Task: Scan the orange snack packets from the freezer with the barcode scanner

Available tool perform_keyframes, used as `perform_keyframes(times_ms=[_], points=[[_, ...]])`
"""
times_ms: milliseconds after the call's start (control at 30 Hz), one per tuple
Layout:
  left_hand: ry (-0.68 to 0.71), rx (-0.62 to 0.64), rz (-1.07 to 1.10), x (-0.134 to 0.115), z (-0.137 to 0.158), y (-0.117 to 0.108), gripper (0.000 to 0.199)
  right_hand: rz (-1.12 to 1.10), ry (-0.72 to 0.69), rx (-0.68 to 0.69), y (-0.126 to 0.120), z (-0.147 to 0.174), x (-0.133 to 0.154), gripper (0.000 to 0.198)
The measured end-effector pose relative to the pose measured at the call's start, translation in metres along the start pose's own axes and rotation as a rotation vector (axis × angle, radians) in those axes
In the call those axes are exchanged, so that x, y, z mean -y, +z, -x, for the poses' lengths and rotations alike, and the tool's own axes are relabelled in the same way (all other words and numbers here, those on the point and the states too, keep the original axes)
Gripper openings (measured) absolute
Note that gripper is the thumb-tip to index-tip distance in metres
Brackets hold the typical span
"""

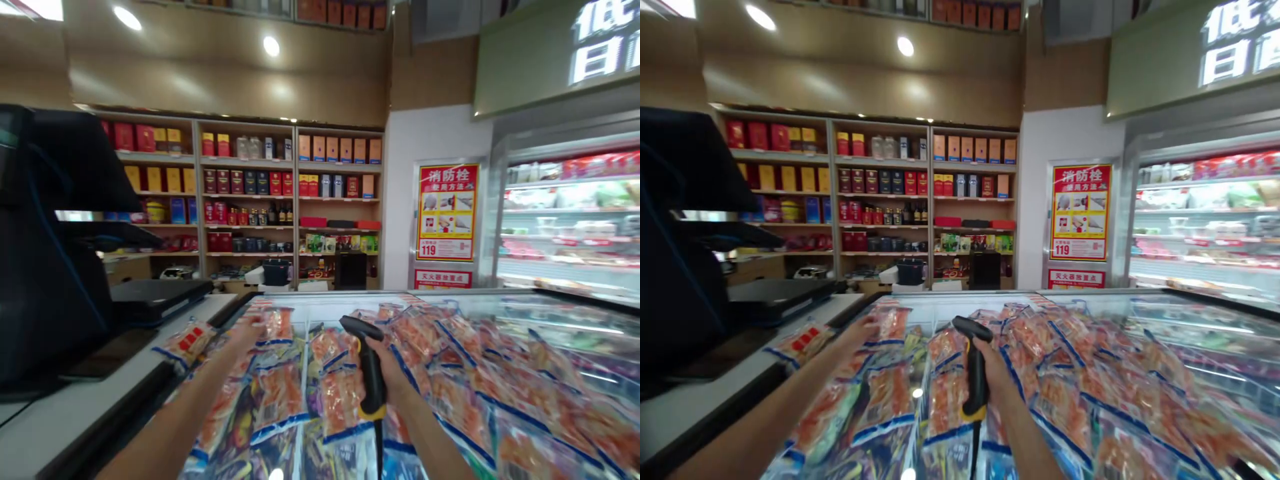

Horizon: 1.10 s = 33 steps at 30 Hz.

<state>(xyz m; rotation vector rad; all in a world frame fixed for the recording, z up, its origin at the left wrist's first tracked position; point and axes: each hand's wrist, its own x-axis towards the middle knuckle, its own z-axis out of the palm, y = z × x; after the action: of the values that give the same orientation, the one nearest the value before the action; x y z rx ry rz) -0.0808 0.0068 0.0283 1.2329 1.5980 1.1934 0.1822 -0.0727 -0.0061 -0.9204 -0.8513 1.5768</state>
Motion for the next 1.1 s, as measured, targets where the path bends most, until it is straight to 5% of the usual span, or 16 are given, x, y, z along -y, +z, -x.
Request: perform_keyframes(times_ms=[200,433,1100], points=[[0.108,0.016,0.263,0.021,0.027,0.026,0.053,0.071,0.035,0.085,0.028,0.026,-0.002,0.040],[0.217,0.034,0.455,0.018,0.029,0.030,0.062,0.096,0.004,0.145,0.053,0.051,0.004,0.042],[0.054,0.047,0.584,0.010,0.031,0.049,0.046,0.169,-0.053,0.060,0.062,0.067,-0.009,0.035]])
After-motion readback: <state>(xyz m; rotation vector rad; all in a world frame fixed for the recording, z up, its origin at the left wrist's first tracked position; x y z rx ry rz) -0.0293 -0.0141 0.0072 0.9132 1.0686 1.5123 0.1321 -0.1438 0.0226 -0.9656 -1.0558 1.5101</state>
